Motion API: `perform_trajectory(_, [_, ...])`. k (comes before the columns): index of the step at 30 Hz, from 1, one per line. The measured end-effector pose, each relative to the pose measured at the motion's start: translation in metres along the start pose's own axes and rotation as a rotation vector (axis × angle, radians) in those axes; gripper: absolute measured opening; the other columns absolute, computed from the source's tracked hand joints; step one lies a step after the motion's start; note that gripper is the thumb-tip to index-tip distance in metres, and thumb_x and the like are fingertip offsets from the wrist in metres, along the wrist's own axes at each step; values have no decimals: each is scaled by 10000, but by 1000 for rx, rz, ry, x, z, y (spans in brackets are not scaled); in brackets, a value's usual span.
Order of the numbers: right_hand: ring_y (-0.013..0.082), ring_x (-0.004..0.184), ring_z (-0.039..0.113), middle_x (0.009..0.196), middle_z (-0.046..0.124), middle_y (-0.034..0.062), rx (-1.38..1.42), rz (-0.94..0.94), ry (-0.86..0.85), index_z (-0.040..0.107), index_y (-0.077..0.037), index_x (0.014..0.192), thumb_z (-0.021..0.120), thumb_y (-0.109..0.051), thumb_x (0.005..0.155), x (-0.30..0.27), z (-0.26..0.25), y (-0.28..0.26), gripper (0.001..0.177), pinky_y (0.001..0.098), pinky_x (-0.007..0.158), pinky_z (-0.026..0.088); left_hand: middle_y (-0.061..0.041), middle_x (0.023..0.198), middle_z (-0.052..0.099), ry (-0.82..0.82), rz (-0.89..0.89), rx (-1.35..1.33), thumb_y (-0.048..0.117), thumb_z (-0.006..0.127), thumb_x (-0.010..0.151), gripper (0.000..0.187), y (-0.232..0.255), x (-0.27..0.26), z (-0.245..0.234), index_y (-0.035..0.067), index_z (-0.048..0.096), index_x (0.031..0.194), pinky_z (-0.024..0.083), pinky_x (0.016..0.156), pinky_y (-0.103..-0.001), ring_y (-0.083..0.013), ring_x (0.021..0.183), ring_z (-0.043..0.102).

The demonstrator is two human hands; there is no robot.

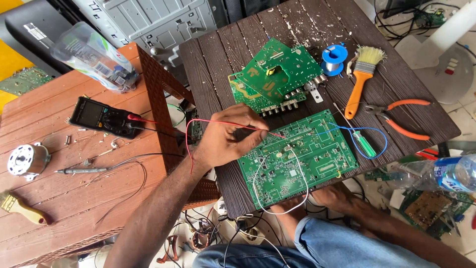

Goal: The person strips the ends of red and white wires using pliers and then solders them onto a green circuit board using a soldering iron and solder wire. The person is sitting on the floor during the task.

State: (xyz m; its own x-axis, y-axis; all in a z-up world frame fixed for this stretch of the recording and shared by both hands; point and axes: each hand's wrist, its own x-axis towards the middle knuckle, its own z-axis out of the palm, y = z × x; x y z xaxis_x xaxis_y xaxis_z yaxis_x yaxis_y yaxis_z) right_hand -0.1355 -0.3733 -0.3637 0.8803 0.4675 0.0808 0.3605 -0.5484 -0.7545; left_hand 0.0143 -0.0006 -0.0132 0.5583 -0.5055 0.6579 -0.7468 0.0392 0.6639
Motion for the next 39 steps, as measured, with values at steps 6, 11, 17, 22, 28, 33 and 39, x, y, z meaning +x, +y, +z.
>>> perform_trajectory(6, [209,856,734,1028,773,1,-416,-342,195,710,-136,1152,652,-366,870,17,-90,-138,368,355,754,569,-13,898,704,-92,2,109,101,676,1007,51,8,0,-7,101,722,986,514,792,-322,-171,817,649])
perform_trajectory(11, [93,624,755,807,843,-76,-245,409,332,747,-219,914,816,-333,743,-45,-138,-178,217,272,705,565,-4,883,685,-117,-23,74,89,656,1005,74,8,3,-8,103,708,954,496,779,-329,-172,815,635])
perform_trajectory(17, [241,994,777,1083,824,103,-184,534,438,811,-57,1136,665,-328,858,-162,-177,-70,414,353,980,568,-17,910,712,-73,-74,43,62,677,981,32,8,5,-8,80,701,971,541,785,-316,-162,838,669])
perform_trajectory(22, [146,846,649,1062,714,33,51,377,496,686,-67,1249,596,-355,957,-163,-197,-8,420,273,834,508,-18,912,714,-110,-102,74,76,680,974,34,12,13,-6,87,706,955,519,746,-303,-152,825,657])
perform_trajectory(28, [9,624,455,1029,548,-70,385,155,606,500,-81,1418,493,-396,1104,-35,-263,-59,445,159,613,414,-13,911,704,-182,-156,49,99,672,962,37,5,21,-1,99,707,952,501,639,-268,-135,809,634])
perform_trajectory(33, [-79,475,322,1008,436,-136,616,4,629,376,-89,1532,425,-423,1203,45,-261,-123,471,85,466,350,-34,943,718,-172,-158,33,85,688,955,15,-2,13,-4,86,702,962,535,781,-323,-172,863,665])
perform_trajectory(39, [35,433,381,725,575,-100,1006,-160,550,593,-235,1344,548,-428,1129,102,-218,-224,292,206,525,390,-25,907,697,-132,-210,-72,82,649,993,44,-5,5,-3,84,689,977,537,748,-291,-144,821,664])
